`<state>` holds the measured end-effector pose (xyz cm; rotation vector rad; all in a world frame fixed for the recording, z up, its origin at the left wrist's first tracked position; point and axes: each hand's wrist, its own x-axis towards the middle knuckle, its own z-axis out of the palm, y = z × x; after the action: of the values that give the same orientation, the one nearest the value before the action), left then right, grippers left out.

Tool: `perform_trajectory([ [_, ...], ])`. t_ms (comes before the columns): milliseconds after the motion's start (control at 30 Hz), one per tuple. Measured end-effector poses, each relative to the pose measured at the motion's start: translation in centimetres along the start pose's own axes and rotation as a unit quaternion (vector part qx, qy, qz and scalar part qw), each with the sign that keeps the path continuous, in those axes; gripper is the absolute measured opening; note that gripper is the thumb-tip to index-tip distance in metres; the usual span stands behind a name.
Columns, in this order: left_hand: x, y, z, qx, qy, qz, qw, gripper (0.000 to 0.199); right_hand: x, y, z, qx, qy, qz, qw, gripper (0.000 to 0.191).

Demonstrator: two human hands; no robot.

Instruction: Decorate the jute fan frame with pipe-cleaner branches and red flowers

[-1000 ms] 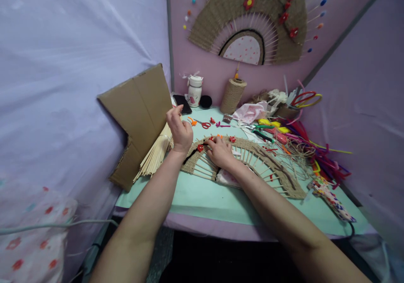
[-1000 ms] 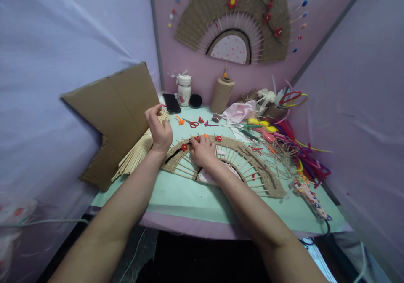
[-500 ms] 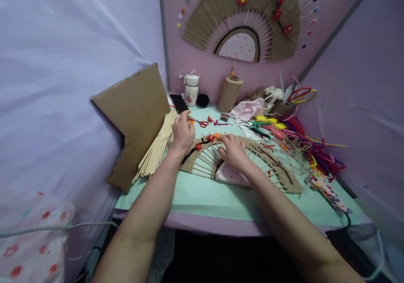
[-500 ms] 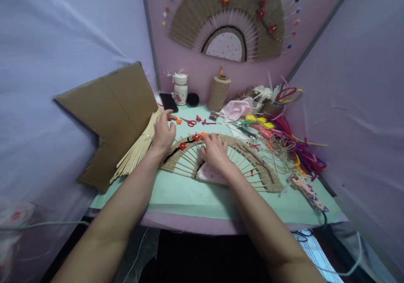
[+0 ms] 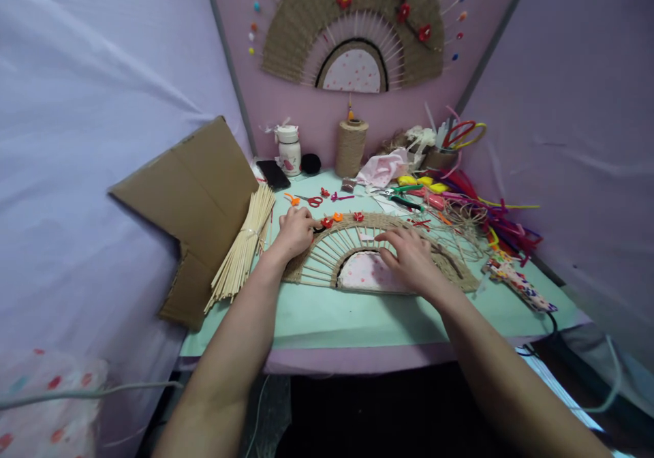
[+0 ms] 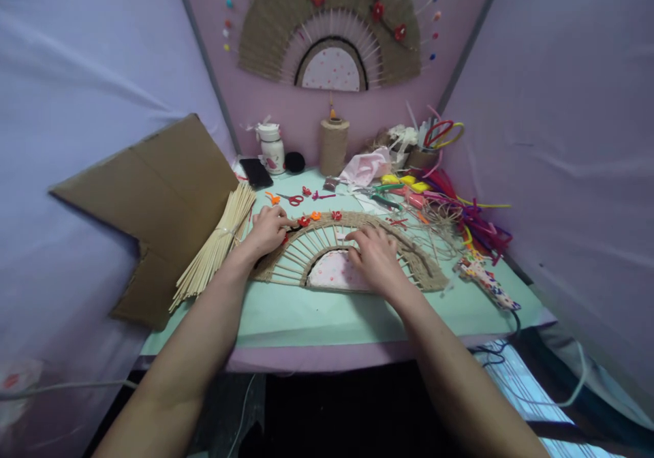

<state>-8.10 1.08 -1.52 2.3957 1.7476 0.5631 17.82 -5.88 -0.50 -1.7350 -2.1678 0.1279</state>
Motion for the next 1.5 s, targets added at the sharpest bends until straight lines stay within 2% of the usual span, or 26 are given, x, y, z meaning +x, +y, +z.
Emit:
perform_trajectory([
  [433, 0.3, 0.0, 0.7, 0.071, -0.037, 0.014, 0.997, 0.042, -0.3, 0.3, -0.4, 0.02, -0.013, 0.008, 1.0, 0.03],
  [833, 0.4, 0.2, 1.0, 0.08, -0.051, 0.009, 0.995, 0.039, -0.3, -0.2, -0.6, 0.019, -0.02, -0.004, 1.0, 0.03],
  [1400, 0.5, 0.5, 1.3, 0.056, -0.05, 0.014, 0.997, 0.036, -0.5, -0.5, -0.6, 0.014, -0.041, -0.01, 0.999, 0.03],
  [1500, 0.5, 0.6, 0.8, 0.037, -0.026, 0.017, 0.999, 0.035, -0.6, -0.5, -0.6, 0.017, -0.043, -0.011, 0.999, 0.029],
])
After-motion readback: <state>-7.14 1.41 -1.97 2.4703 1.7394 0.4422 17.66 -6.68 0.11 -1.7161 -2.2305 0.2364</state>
